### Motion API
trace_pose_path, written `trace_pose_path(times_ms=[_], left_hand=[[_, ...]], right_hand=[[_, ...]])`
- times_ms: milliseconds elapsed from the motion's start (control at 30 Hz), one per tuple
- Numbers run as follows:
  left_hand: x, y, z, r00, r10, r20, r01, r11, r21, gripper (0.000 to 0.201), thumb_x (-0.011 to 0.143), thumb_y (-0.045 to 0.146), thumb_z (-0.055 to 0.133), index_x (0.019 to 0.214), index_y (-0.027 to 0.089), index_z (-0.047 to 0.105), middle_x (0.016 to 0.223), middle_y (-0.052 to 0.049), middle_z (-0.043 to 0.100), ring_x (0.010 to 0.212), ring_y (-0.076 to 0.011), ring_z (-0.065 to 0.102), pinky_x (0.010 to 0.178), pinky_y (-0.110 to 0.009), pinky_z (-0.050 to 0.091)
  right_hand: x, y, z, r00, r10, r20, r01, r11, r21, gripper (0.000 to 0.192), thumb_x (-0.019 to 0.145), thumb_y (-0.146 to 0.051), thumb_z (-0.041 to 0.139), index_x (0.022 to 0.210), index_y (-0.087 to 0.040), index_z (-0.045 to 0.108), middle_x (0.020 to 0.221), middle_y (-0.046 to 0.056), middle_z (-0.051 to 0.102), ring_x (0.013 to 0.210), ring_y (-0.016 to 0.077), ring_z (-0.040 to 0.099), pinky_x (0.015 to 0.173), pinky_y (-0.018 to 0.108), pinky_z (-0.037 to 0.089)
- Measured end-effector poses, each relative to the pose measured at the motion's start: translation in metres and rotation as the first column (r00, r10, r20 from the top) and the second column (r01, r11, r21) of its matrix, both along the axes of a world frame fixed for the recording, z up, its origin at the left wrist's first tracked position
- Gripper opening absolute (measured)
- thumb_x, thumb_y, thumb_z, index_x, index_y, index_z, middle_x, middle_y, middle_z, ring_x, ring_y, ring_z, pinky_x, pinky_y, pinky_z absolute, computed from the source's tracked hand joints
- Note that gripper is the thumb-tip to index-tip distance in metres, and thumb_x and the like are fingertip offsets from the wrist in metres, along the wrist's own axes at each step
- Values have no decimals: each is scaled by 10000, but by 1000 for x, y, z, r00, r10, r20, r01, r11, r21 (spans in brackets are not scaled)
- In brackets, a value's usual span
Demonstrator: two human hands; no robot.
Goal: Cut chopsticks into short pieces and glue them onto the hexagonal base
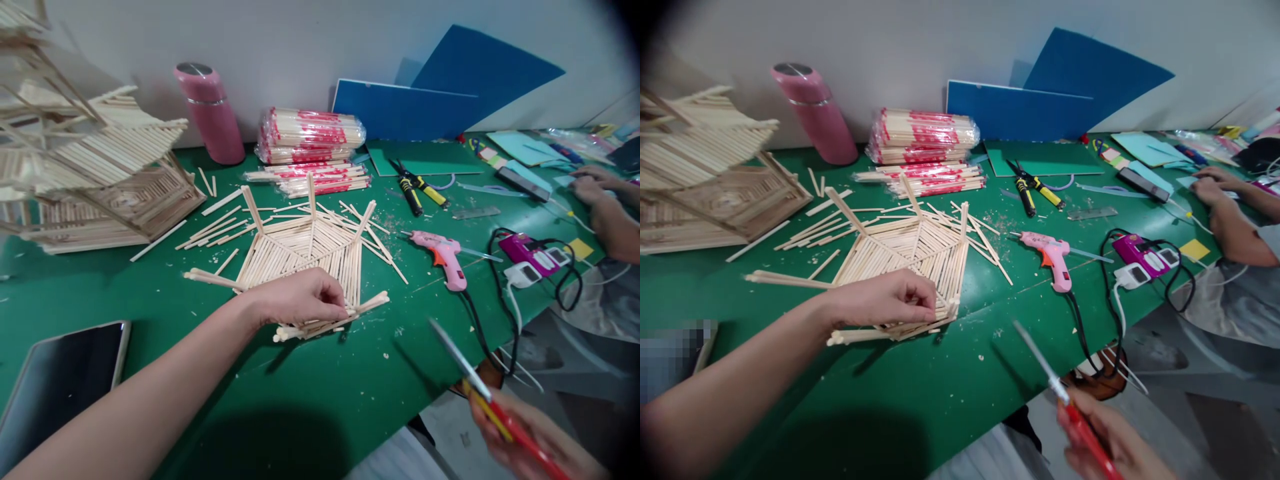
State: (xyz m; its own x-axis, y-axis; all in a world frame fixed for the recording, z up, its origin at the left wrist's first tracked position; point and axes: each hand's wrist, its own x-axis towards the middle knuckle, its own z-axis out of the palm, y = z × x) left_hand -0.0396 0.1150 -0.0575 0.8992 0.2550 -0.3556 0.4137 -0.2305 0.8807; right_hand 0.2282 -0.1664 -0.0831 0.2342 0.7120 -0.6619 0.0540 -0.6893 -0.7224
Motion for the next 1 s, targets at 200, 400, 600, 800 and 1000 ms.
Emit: trace_pose_path(times_ms=[200, 400, 600, 800, 1000], left_hand=[[1, 0, -1, 1000, 4, -31, -4, 1000, 22, 262, 759, 354, 528, 697, 115, 616, 637, 10, 519, 592, -101, 460, 539, -203, 355], [1, -1, 0, 999, 17, -51, -17, 1000, 4, 241, 765, 340, 529, 715, 124, 622, 673, 6, 541, 616, -101, 472, 556, -200, 361], [2, -1, 1, 999, 32, -42, -34, 998, -57, 197, 762, 300, 537, 716, 127, 620, 654, 20, 523, 585, -86, 452, 526, -180, 351], [2, -3, 0, 996, 63, -63, -70, 991, -118, 197, 757, 294, 541, 724, 118, 623, 610, 30, 506, 547, -79, 445, 497, -176, 340], [2, -8, -2, 989, 137, -59, -143, 981, -132, 209, 749, 314, 561, 697, 124, 632, 561, 42, 508, 525, -73, 443, 474, -172, 313]], right_hand=[[18, 48, 6, 668, 172, 724, -290, 956, 40, 384, 638, -398, 627, 965, -199, 595, 963, 102, 684, 835, 277, 655, 732, 360, 532], [18, 77, 9, 313, 285, 906, -503, 859, -97, 445, 719, -432, 520, 1066, -153, 511, 1037, 144, 628, 862, 293, 634, 722, 427, 517], [-31, 118, 35, 509, 108, 854, -602, 753, 264, 202, 798, -353, 526, 955, -228, 551, 870, 51, 585, 742, 180, 579, 643, 304, 483], [-84, 160, 17, 745, 297, 598, -623, 631, 463, 241, 785, -189, 556, 1024, -219, 548, 877, 30, 560, 771, 147, 552, 703, 273, 469], [-89, 169, 5, 767, 325, 553, -622, 584, 521, 248, 769, -147, 562, 1003, -227, 555, 909, 33, 588, 805, 157, 571, 739, 289, 469]])
